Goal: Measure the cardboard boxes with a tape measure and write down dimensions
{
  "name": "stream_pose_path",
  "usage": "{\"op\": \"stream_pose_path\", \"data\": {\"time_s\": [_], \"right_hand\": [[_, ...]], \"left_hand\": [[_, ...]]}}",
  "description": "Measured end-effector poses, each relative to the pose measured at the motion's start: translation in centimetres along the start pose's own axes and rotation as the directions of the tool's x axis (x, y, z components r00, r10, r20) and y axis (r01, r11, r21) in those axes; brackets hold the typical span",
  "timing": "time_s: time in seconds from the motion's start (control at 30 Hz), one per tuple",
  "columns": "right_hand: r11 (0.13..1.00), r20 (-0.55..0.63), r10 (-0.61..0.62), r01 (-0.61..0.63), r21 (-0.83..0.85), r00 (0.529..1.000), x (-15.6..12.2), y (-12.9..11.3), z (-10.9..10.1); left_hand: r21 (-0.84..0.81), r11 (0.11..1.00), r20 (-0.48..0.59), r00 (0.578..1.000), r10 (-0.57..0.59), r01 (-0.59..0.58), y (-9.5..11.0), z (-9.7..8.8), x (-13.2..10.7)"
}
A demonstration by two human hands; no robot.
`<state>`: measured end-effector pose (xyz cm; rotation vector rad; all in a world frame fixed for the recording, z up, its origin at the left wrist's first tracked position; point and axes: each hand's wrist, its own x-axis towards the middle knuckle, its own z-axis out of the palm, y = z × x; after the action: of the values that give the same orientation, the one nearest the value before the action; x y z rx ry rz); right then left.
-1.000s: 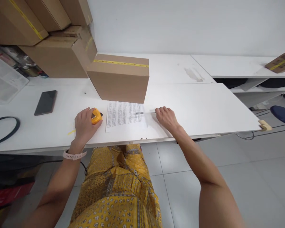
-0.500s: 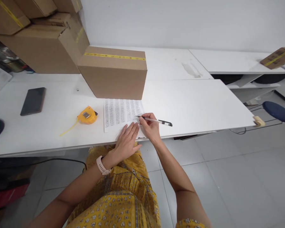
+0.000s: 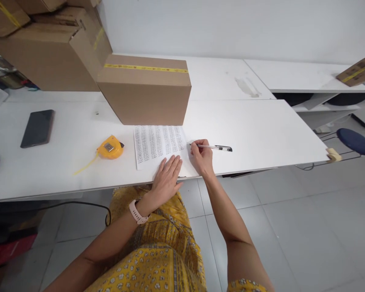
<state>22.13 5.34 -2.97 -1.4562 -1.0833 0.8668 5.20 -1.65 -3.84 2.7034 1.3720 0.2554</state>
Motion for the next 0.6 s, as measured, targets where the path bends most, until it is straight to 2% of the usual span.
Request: {"op": "stream_pose_path", "data": {"time_s": [0.2,0.47,0.53,0.6], "right_hand": [[1.000,-0.037,-0.011,0.012,0.020,0.999,-0.1,0.2,-0.1],[0.973,-0.159,-0.232,0.230,-0.035,0.959,-0.8,1.1,0.2],[0.974,-0.120,-0.225,0.226,-0.010,0.967,-1.6,0.6,1.0],[0.985,-0.006,-0.160,0.160,0.057,0.987,-2.6,-0.2,2.2]], "left_hand": [[0.008,1.000,0.030,0.999,-0.029,0.029,0.3,-0.4,0.5],[0.008,0.999,0.044,0.999,-0.032,0.032,0.4,-0.4,0.4],[0.000,1.000,0.025,0.999,-0.031,0.031,0.5,-0.3,0.6],[-0.035,0.999,0.002,1.000,-0.029,0.029,0.5,-0.2,0.6]]}}
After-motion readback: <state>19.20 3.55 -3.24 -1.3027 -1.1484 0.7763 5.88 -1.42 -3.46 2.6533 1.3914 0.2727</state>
